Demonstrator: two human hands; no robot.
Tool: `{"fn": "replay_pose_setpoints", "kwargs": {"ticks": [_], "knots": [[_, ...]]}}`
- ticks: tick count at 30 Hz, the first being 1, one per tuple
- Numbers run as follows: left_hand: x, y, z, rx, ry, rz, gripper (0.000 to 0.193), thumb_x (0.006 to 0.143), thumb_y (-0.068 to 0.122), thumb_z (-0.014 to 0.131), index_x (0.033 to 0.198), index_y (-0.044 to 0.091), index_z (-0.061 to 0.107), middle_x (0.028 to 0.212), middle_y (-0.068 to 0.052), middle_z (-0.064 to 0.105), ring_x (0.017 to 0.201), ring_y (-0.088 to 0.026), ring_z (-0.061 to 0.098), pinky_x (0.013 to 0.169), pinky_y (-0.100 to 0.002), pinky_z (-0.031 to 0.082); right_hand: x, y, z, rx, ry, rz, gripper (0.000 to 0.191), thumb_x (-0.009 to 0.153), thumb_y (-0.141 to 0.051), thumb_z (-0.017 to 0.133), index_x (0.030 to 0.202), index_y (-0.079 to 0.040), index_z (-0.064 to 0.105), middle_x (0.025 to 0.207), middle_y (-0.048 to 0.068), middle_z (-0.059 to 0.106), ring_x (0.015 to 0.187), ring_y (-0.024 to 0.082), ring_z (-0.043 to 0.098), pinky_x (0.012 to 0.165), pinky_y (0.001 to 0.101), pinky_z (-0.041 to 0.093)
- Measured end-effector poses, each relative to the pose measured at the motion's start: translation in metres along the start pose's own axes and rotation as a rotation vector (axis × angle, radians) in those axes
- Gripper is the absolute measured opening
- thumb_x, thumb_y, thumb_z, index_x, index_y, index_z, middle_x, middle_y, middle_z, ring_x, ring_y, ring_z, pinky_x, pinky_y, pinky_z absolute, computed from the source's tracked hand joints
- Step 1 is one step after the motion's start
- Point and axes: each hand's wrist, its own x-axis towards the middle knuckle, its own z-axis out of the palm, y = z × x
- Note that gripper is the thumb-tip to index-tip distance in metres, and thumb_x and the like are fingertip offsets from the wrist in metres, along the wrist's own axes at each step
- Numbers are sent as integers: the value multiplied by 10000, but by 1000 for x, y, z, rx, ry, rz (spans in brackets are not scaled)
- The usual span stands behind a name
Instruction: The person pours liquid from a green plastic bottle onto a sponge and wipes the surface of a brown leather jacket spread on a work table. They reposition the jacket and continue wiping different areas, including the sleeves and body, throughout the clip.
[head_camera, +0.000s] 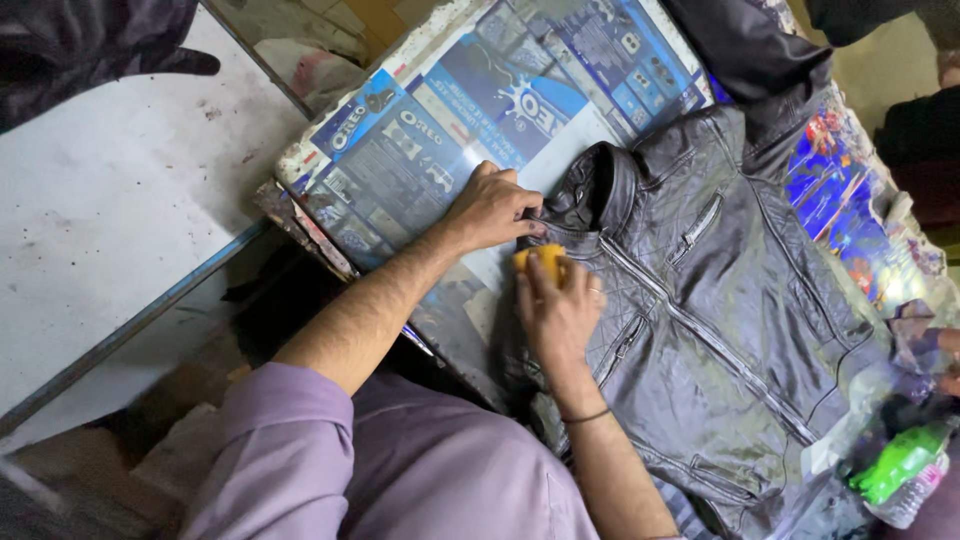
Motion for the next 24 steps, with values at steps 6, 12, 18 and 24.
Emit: {"fn": "replay_pose_setpoints", "kwargs": {"ticks": [6, 12, 18, 24], "knots": [[0, 6, -1, 16, 25, -69, 309, 728, 477, 860, 799, 204, 732, 661, 34, 651, 842, -197, 620, 876, -434, 377, 13, -16, 0, -65, -141, 168, 286, 860, -174, 748, 1136, -99, 749, 1048, 208, 604, 865, 370, 643, 702, 452, 539], [3, 7, -9, 18, 5, -46, 318, 754, 485, 846, 794, 192, 729, 725, 20, 691, 874, -219, 634, 879, -447, 374, 23, -15, 22, 19, -102, 179, 194, 884, -211, 759, 1036, -93, 741, 995, 189, 623, 863, 363, 642, 721, 463, 545], [3, 11, -16, 43, 5, -42, 331, 750, 505, 840, 819, 198, 736, 734, -6, 691, 878, -232, 633, 869, -445, 380, 27, -12, 17, -12, -88, 308, 164, 859, -185, 743, 1017, -139, 750, 937, 142, 638, 853, 349, 649, 715, 460, 547], [4, 16, -24, 52, 15, -12, 325, 754, 492, 835, 819, 191, 729, 747, 4, 697, 889, -236, 633, 868, -450, 378, 33, -5, 10, 20, -110, 355, 188, 860, -225, 756, 1014, -118, 749, 984, 170, 633, 866, 364, 647, 760, 471, 544]]}}
